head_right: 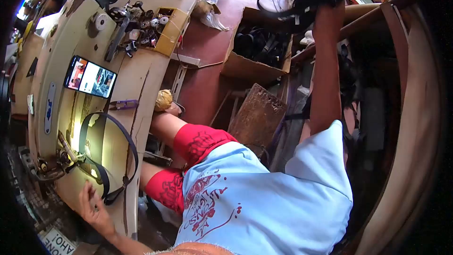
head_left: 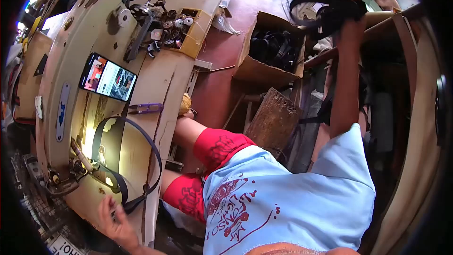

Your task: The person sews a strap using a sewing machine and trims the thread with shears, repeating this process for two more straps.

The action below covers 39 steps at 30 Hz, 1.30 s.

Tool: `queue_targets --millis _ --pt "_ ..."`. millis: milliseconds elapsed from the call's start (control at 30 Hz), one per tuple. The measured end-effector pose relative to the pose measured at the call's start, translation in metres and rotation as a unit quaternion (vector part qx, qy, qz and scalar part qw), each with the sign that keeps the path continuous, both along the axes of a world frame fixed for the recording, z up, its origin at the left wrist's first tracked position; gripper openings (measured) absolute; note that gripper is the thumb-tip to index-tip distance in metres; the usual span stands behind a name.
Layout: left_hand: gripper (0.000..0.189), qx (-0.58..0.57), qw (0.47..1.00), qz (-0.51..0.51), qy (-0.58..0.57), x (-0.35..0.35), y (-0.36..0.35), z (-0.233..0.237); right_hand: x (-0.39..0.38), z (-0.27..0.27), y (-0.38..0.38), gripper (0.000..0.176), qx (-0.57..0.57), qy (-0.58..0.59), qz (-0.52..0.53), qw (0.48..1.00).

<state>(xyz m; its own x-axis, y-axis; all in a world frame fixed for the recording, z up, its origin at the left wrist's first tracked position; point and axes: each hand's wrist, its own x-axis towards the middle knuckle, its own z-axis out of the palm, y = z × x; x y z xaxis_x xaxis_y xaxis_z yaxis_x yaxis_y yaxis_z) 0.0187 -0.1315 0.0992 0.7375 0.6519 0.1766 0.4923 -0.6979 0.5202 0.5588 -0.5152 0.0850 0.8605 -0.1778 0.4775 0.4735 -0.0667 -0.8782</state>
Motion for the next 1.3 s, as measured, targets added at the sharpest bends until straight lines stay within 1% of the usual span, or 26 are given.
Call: queue_targets --millis 33,100,133,167,267,300,333,367,400,500,567,600,633,667,733,767,800,833,867,967,1100,1133,1167,1233,1267,1300 --pt "0.03 0.025 0.997 0.055 0.045 -0.023 0.011 0.001 0.024 -0.011 -0.009 0.033 -0.011 -0.014 -0.025 1.0" --pt "0.03 0.006 0.989 0.143 0.026 -0.066 0.025 -0.002 0.046 -0.04 -0.012 0.032 -0.13 -0.047 -0.103 0.985" --pt "0.031 0.018 0.988 0.154 0.006 -0.094 0.036 -0.007 0.095 -0.1 -0.034 0.032 -0.154 -0.071 -0.185 0.968" --pt "0.026 0.127 0.975 0.184 0.018 -0.059 0.009 0.016 0.144 -0.161 -0.057 0.032 -0.174 -0.087 -0.269 0.943" --pt "0.024 0.119 0.962 0.245 -0.005 -0.095 0.015 0.008 0.125 -0.333 -0.05 0.093 -0.368 0.105 -0.16 0.91" --pt "0.022 0.131 0.961 0.243 -0.011 -0.106 0.017 0.005 0.05 -0.311 -0.013 0.107 -0.547 0.3 -0.111 0.773" --pt "0.02 0.143 0.961 0.238 -0.017 -0.118 0.022 0.003 0.036 -0.332 -0.014 0.111 -0.694 0.372 -0.068 0.613" --pt "0.024 0.111 0.963 0.245 0.017 -0.145 0.035 0.001 0.034 -0.382 -0.022 0.108 -0.667 0.343 -0.082 0.656" --pt "0.028 0.081 0.962 0.257 0.05 -0.182 0.051 -0.003 0.024 -0.394 -0.017 0.099 -0.621 0.341 -0.025 0.705" --pt "0.036 0.024 0.968 0.242 0.056 -0.196 0.058 -0.006 -0.015 -0.384 -0.004 0.061 -0.598 0.151 0.038 0.786" --pt "0.03 -0.033 0.964 0.262 0.007 -0.142 0.048 0.001 -0.04 -0.366 0.007 0.049 -0.57 0.097 0.079 0.812" --pt "0.029 0.013 0.965 0.246 0.087 -0.135 0.057 0.002 -0.055 -0.344 0.017 0.046 -0.543 0.155 0.14 0.813" --pt "0.026 -0.015 0.96 0.277 0.036 -0.13 0.065 -0.01 -0.072 -0.346 0.016 0.041 -0.535 0.079 0.12 0.832" --pt "0.025 0.023 0.974 0.22 0.046 -0.119 0.073 -0.01 -0.084 -0.353 0.017 0.038 -0.455 0.154 0.159 0.863" --pt "0.025 0.081 0.979 0.163 0.088 -0.094 0.086 -0.009 -0.115 -0.351 0.02 0.035 -0.412 0.177 0.218 0.867" --pt "0.024 0.055 0.984 0.156 0.065 -0.086 0.093 -0.013 -0.135 -0.345 0.03 0.035 -0.373 0.186 0.242 0.876" --pt "0.024 0.105 0.985 0.117 0.066 -0.082 0.102 -0.018 -0.152 -0.337 0.04 0.035 -0.312 0.244 0.293 0.87" --pt "0.024 0.085 0.989 0.101 0.07 -0.077 0.113 -0.021 -0.173 -0.326 0.054 0.035 -0.251 0.302 0.338 0.856" --pt "0.025 0.064 0.992 0.082 0.073 -0.073 0.124 -0.025 -0.2 -0.296 0.078 0.034 -0.244 0.3 0.346 0.855" --pt "0.03 0.17 0.98 -0.024 0.102 -0.059 0.155 -0.04 -0.255 -0.244 0.129 0.045 -0.205 0.282 0.416 0.84" --pt "0.031 0.158 0.974 -0.059 0.153 -0.044 0.171 -0.049 -0.309 -0.177 0.184 0.06 -0.265 0.118 0.472 0.832" --pt "0.031 0.146 0.975 -0.071 0.151 -0.043 0.177 -0.057 -0.315 -0.174 0.191 0.063 -0.284 0.037 0.488 0.824" --pt "0.032 0.133 0.976 -0.084 0.148 -0.041 0.182 -0.063 -0.319 -0.173 0.198 0.067 -0.3 -0.044 0.501 0.811" --pt "0.034 0.11 0.981 -0.09 0.129 -0.041 0.187 -0.069 -0.334 -0.124 0.224 0.069 -0.316 0.035 0.608 0.727" --pt "0.035 0.101 0.983 -0.101 0.112 -0.042 0.194 -0.075 -0.336 -0.109 0.239 0.068 -0.402 -0.005 0.616 0.677" --pt "0.035 0.094 0.985 -0.112 0.095 -0.043 0.199 -0.08 -0.339 -0.102 0.25 0.053 -0.444 -0.064 0.606 0.657"
